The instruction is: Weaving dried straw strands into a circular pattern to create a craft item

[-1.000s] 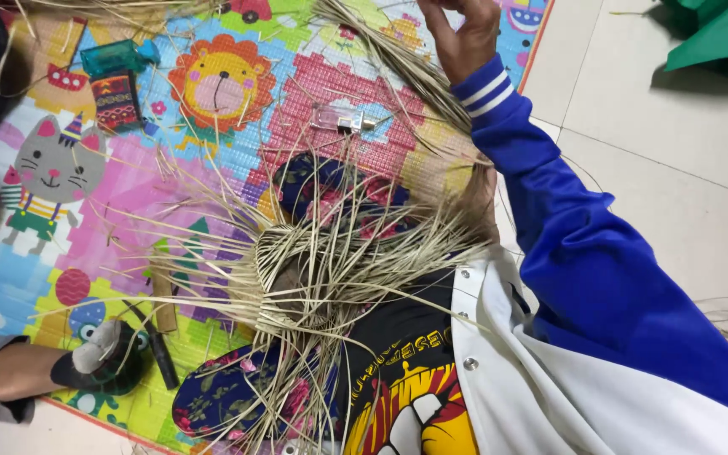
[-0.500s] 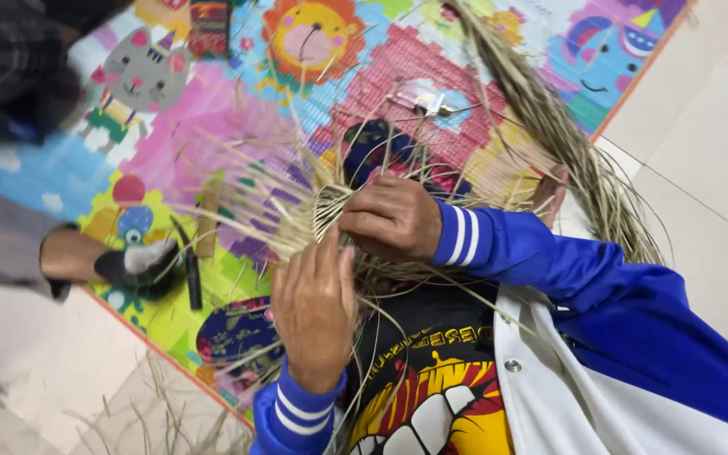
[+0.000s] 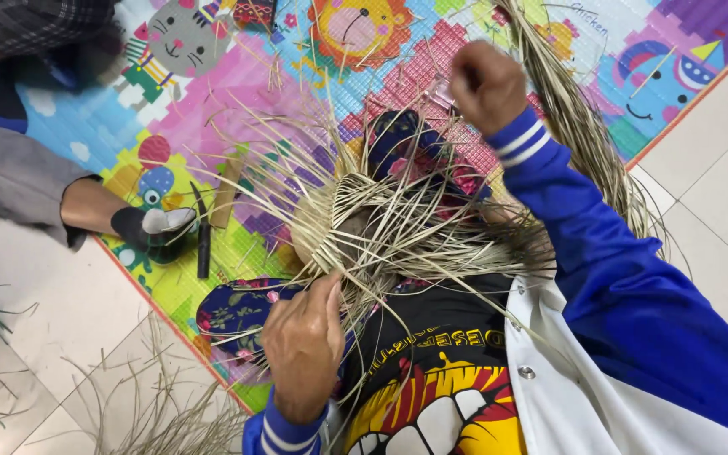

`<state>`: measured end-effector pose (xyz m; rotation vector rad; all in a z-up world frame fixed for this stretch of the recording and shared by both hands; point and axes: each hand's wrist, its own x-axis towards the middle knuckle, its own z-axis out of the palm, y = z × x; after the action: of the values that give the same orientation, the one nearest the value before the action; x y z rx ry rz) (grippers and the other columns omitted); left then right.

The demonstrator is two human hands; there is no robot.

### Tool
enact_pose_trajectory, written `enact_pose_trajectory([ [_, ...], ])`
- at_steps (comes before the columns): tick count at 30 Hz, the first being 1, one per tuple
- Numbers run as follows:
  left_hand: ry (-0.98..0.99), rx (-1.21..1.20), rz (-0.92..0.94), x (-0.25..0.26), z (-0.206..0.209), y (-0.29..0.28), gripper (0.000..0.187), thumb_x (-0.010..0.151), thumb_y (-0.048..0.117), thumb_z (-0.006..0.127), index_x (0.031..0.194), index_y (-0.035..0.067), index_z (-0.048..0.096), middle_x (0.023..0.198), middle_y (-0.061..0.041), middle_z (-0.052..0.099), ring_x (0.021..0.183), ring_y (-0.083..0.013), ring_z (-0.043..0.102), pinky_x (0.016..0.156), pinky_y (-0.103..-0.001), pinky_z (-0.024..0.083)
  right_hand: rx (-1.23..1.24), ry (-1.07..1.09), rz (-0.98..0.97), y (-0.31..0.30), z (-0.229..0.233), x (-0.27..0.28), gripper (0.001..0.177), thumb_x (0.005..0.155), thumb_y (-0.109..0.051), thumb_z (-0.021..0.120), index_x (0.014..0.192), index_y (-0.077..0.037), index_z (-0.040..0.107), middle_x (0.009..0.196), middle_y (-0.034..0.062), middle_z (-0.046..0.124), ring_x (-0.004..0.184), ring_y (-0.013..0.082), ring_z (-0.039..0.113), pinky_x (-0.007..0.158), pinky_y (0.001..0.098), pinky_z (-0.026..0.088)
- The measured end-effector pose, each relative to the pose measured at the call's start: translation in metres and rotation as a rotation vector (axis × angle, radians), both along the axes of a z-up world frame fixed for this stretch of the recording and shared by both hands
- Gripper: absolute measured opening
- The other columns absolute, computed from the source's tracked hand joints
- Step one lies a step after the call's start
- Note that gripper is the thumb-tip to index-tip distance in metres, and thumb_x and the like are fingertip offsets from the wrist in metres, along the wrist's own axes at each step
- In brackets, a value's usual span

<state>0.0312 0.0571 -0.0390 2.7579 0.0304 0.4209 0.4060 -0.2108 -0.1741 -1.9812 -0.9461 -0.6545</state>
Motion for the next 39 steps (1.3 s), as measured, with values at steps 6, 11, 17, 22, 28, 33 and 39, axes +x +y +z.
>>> enact_pose_trajectory([
  [6, -0.041, 0.208, 0.021, 0.027, 0.013, -0.005, 0.026, 0.091, 0.012, 0.071, 0.117, 0.015, 0.073, 0.077, -0.005, 0.072, 0.071, -0.022, 0.07, 0.069, -0.036, 0.051, 0.063, 0.235, 0.085, -0.004, 0.059, -0.051, 0.005, 0.102, 0.002, 0.072, 0.106, 0.0, 0.071, 0.085, 0.0163, 0.066, 0.075, 0.033, 0.066, 0.073, 0.0413, 0.053],
  [11, -0.244, 0.424, -0.089, 0.067, 0.043, -0.013, 0.023, 0.088, 0.016, 0.073, 0.111, 0.016, 0.072, 0.077, -0.001, 0.059, 0.071, -0.0201, 0.061, 0.072, -0.036, 0.051, 0.02, 0.576, 0.659, 0.072, 0.133, -0.146, 0.027, 0.107, -0.016, 0.054, 0.123, 0.001, 0.066, 0.104, 0.0259, 0.071, 0.098, 0.0383, 0.071, 0.087, 0.0522, 0.056],
  [17, -0.349, 0.357, -0.09, 0.054, 0.027, 0.011, 0.011, 0.093, 0.023, 0.065, 0.1, 0.018, 0.071, 0.078, 0.0, 0.052, 0.069, -0.0214, 0.056, 0.074, -0.038, 0.049, -0.131, 0.803, 0.819, 0.1, 0.113, -0.18, 0.027, 0.107, -0.022, 0.054, 0.102, -0.001, 0.072, 0.073, 0.0154, 0.066, 0.074, 0.0233, 0.068, 0.069, 0.0428, 0.054],
  [22, -0.411, 0.311, 0.029, 0.034, 0.015, 0.043, 0.009, 0.091, 0.019, 0.069, 0.082, 0.016, 0.071, 0.069, 0.0, 0.055, 0.064, -0.0227, 0.059, 0.069, -0.037, 0.049, -0.109, 0.903, 0.86, 0.1, 0.114, -0.186, 0.02, 0.099, -0.016, 0.067, 0.085, -0.006, 0.076, 0.068, 0.0046, 0.068, 0.069, 0.0098, 0.061, 0.063, 0.0315, 0.052],
  [28, -0.29, 0.45, 0.52, -0.029, 0.009, 0.153, 0.012, 0.096, 0.003, 0.079, 0.098, 0.015, 0.082, 0.076, 0.002, 0.069, 0.065, -0.0107, 0.052, 0.067, -0.031, 0.042, -0.269, 0.905, 0.727, 0.076, 0.127, -0.164, 0.014, 0.095, -0.011, 0.066, 0.086, -0.003, 0.074, 0.07, -0.0001, 0.07, 0.055, 0.0076, 0.054, 0.053, 0.023, 0.046],
  [33, -0.314, 0.397, 0.609, -0.039, 0.018, 0.173, 0.011, 0.1, 0.0, 0.08, 0.101, 0.01, 0.084, 0.081, 0.0, 0.072, 0.066, -0.0129, 0.054, 0.069, -0.032, 0.044, -0.312, 0.763, 0.825, 0.089, 0.111, -0.154, 0.013, 0.093, -0.013, 0.067, 0.088, -0.003, 0.074, 0.072, 0.0039, 0.075, 0.05, 0.0116, 0.062, 0.048, 0.0254, 0.049],
  [39, -0.33, 0.239, 0.587, -0.054, 0.021, 0.16, 0.017, 0.1, -0.014, 0.074, 0.111, -0.006, 0.085, 0.086, -0.013, 0.066, 0.062, -0.0196, 0.045, 0.059, -0.034, 0.037, -0.403, 0.52, 0.601, 0.042, 0.099, -0.086, 0.014, 0.098, -0.007, 0.07, 0.095, 0.006, 0.073, 0.072, 0.0149, 0.071, 0.045, 0.0155, 0.055, 0.039, 0.0258, 0.044],
])
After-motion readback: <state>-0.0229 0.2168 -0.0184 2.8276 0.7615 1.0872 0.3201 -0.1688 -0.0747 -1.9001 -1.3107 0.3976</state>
